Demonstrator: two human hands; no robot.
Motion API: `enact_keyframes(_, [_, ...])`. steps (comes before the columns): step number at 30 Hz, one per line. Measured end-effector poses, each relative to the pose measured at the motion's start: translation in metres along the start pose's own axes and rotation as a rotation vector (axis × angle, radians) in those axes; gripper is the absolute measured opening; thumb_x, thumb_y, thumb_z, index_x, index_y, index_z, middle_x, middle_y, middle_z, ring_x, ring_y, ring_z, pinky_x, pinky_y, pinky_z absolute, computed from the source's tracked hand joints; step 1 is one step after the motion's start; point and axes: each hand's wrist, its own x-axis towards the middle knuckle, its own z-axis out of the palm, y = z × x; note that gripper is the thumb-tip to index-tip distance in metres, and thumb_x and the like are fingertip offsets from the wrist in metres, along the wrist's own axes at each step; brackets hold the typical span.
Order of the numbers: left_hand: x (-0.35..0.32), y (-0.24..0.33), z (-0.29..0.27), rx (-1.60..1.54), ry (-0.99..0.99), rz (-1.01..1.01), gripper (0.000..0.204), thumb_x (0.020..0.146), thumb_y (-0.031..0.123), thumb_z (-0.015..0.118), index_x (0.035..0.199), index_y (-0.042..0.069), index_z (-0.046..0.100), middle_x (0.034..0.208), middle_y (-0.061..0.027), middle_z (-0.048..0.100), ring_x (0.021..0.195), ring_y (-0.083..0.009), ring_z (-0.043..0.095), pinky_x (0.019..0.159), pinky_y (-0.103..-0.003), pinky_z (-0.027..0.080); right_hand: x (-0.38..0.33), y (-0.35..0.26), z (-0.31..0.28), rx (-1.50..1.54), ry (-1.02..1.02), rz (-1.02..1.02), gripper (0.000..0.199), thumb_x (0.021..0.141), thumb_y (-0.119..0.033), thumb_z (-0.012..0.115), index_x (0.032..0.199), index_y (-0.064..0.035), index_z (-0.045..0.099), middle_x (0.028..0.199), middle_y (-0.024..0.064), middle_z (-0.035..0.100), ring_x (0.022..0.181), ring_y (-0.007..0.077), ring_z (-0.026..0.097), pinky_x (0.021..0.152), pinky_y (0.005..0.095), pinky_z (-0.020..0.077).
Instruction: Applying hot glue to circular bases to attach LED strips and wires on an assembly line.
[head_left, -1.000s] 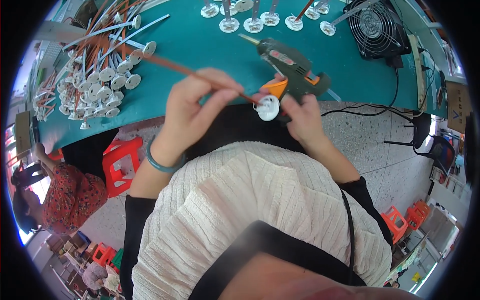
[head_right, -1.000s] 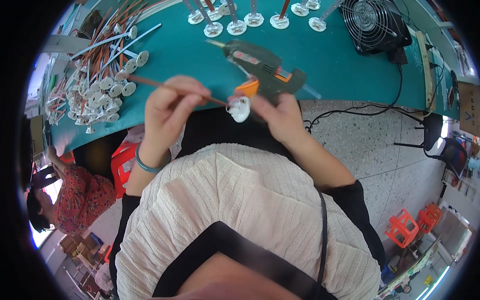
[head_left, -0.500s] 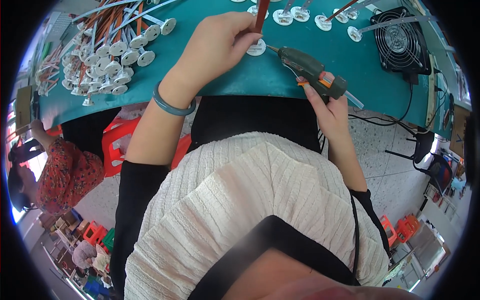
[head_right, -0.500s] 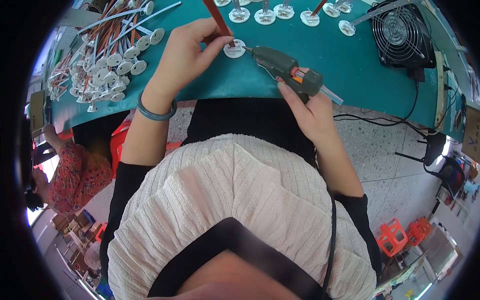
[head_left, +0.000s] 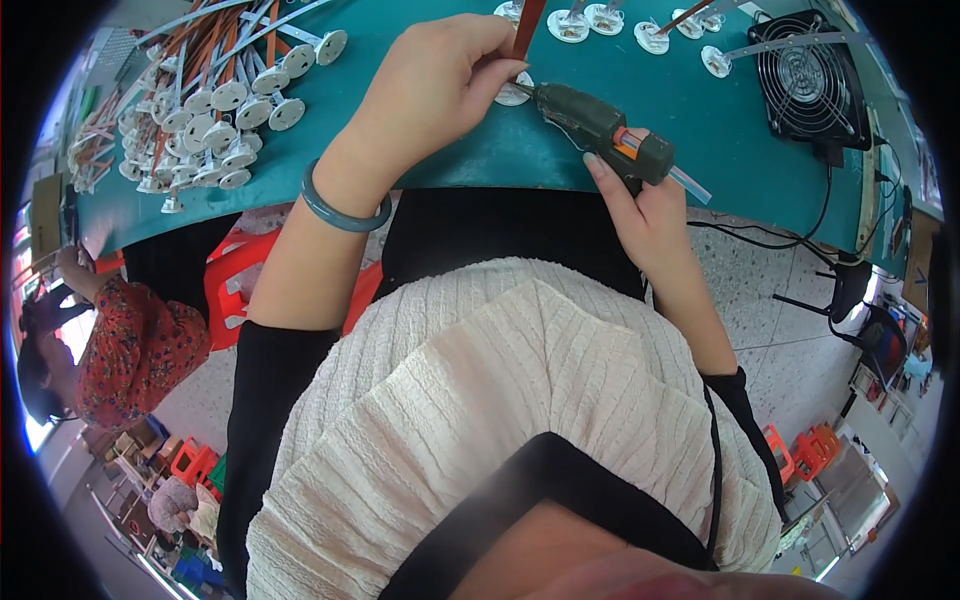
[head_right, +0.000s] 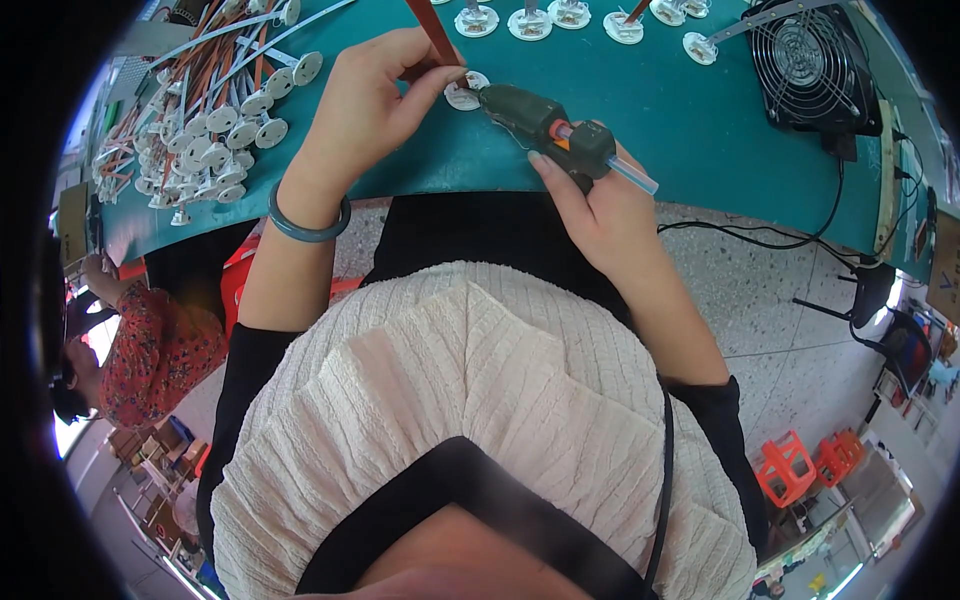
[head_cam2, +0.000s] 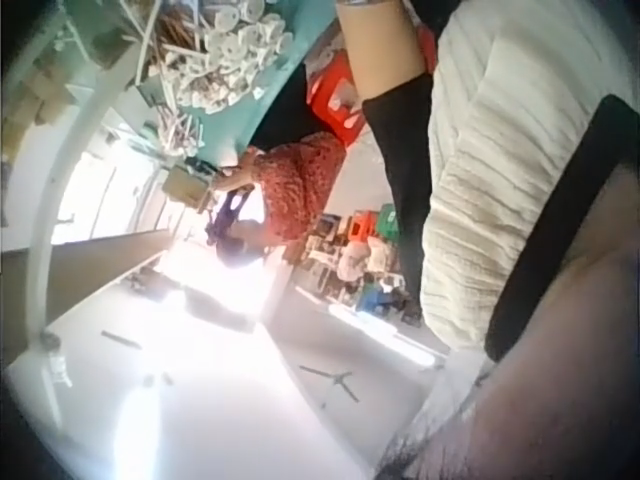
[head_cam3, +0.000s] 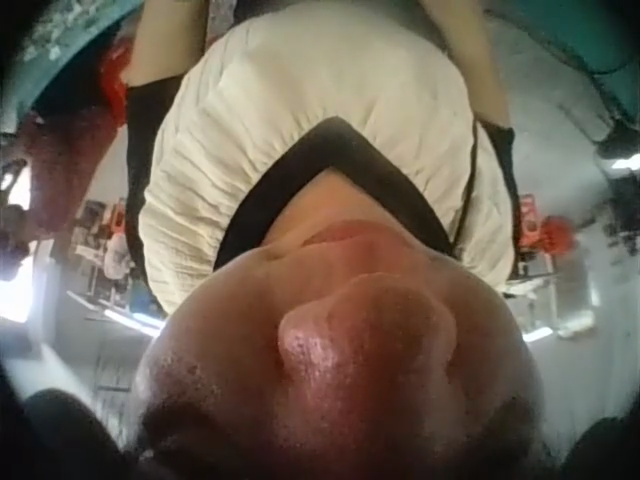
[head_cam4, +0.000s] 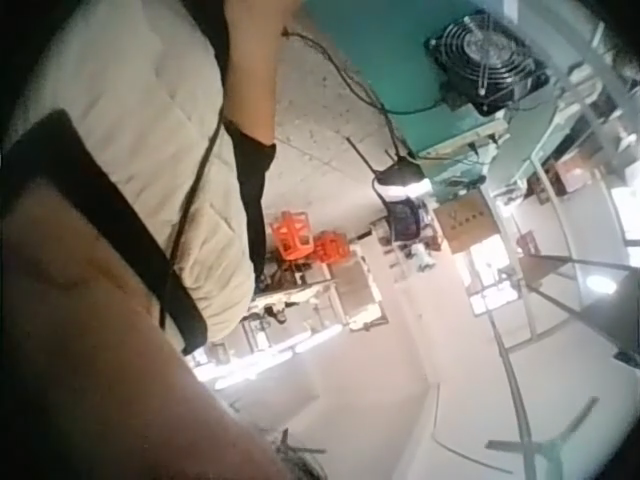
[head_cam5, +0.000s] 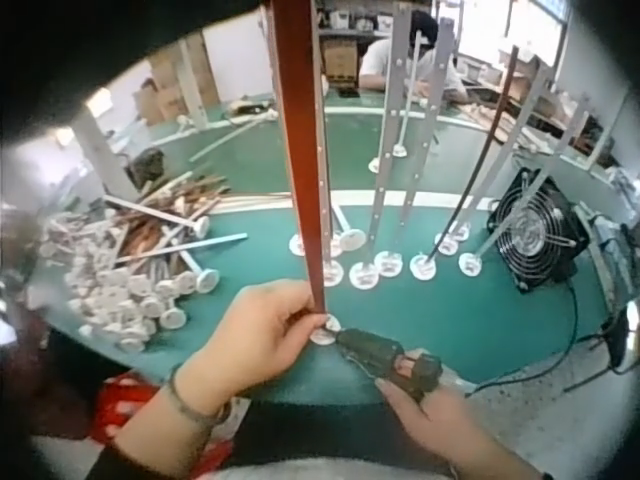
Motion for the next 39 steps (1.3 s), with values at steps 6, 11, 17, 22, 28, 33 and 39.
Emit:
enact_keyframes(6, [-0.001, -0.0005, -0.001, -0.005, 0.005, -0.003, 0.012, 0.087, 0.007, 0.07, 0.096, 0.0, 0.068, 0.083, -0.0111, 0.068, 0.071, -0.0219, 0.067, 0.066, -0.03, 0.053, 0.0, -0.0061, 0.0011, -0.046, -0.009, 0.02, 0.023, 0.094, -0.017, 0.066, 0.109, -0.0003, 0.061, 0.089, 0.0051, 0.059, 0.08, 0.0145, 0.054, 0.076, 0.0274, 0.0446])
enact_keyframes(11, [0.0012, 0.0009, -0.001, 0.002, -0.009, -0.009, 0.012, 0.087, 0.007, 0.07, 0.097, 0.0, 0.068, 0.083, -0.011, 0.068, 0.071, -0.0219, 0.067, 0.066, -0.03, 0.053, -0.0015, -0.0047, 0.0003, -0.048, 0.006, 0.017, 0.023, 0.094, -0.017, 0.066, 0.109, -0.0007, 0.061, 0.087, 0.0048, 0.059, 0.079, 0.0144, 0.054, 0.075, 0.0271, 0.0444])
enact_keyframes(17, [0.0002, 0.0013, 0.0009, -0.002, 0.0, -0.013, 0.012, 0.088, 0.008, 0.069, 0.097, 0.0, 0.068, 0.083, -0.0107, 0.068, 0.071, -0.0215, 0.066, 0.067, -0.03, 0.053, -0.0023, -0.0058, -0.0006, -0.049, -0.01, 0.029, 0.023, 0.094, -0.016, 0.066, 0.109, -0.0005, 0.061, 0.086, 0.0051, 0.059, 0.078, 0.0153, 0.054, 0.074, 0.0279, 0.0444])
enact_keyframes(22, [0.001, 0.0009, -0.0002, -0.014, -0.001, -0.016, 0.012, 0.088, 0.008, 0.069, 0.098, 0.0, 0.068, 0.084, -0.0109, 0.068, 0.072, -0.0213, 0.066, 0.067, -0.03, 0.053, 0.0006, -0.0049, 0.0019, -0.07, 0.071, -0.098, 0.02, 0.09, -0.019, 0.069, 0.098, -0.0028, 0.06, 0.08, 0.0097, 0.059, 0.067, 0.0274, 0.059, 0.063, 0.0335, 0.0478])
enact_keyframes(28, [0.0014, 0.0049, -0.0023, -0.059, -0.01, -0.018, 0.011, 0.09, 0.006, 0.066, 0.099, 0.001, 0.067, 0.088, -0.0114, 0.068, 0.076, -0.0219, 0.067, 0.07, -0.031, 0.053, -0.0023, -0.004, 0.0015, -0.037, 0.043, -0.015, 0.022, 0.093, -0.015, 0.068, 0.107, -0.0001, 0.061, 0.087, 0.0051, 0.06, 0.079, 0.0138, 0.055, 0.075, 0.0273, 0.0449])
enact_keyframes(33, [-0.0004, -0.001, -0.0039, -0.037, -0.068, -0.004, 0.01, 0.092, 0.003, 0.061, 0.101, 0.001, 0.061, 0.089, -0.0109, 0.064, 0.08, -0.021, 0.065, 0.074, -0.03, 0.052, 0.0001, -0.0022, -0.0027, 0.111, 0.012, 0.065, 0.023, 0.092, -0.015, 0.068, 0.109, 0.0002, 0.065, 0.095, 0.0058, 0.066, 0.087, 0.0136, 0.06, 0.081, 0.0274, 0.0461])
enact_keyframes(39, [-0.0006, 0.0043, 0.0027, -0.105, -0.089, -0.004, 0.01, 0.092, 0.001, 0.058, 0.103, 0.002, 0.056, 0.086, -0.0106, 0.059, 0.082, -0.0216, 0.061, 0.075, -0.031, 0.05, -0.0002, -0.0013, -0.005, 0.14, 0.01, 0.069, 0.022, 0.092, -0.015, 0.067, 0.108, 0.0007, 0.065, 0.096, 0.0059, 0.067, 0.088, 0.0134, 0.06, 0.082, 0.0274, 0.0457])
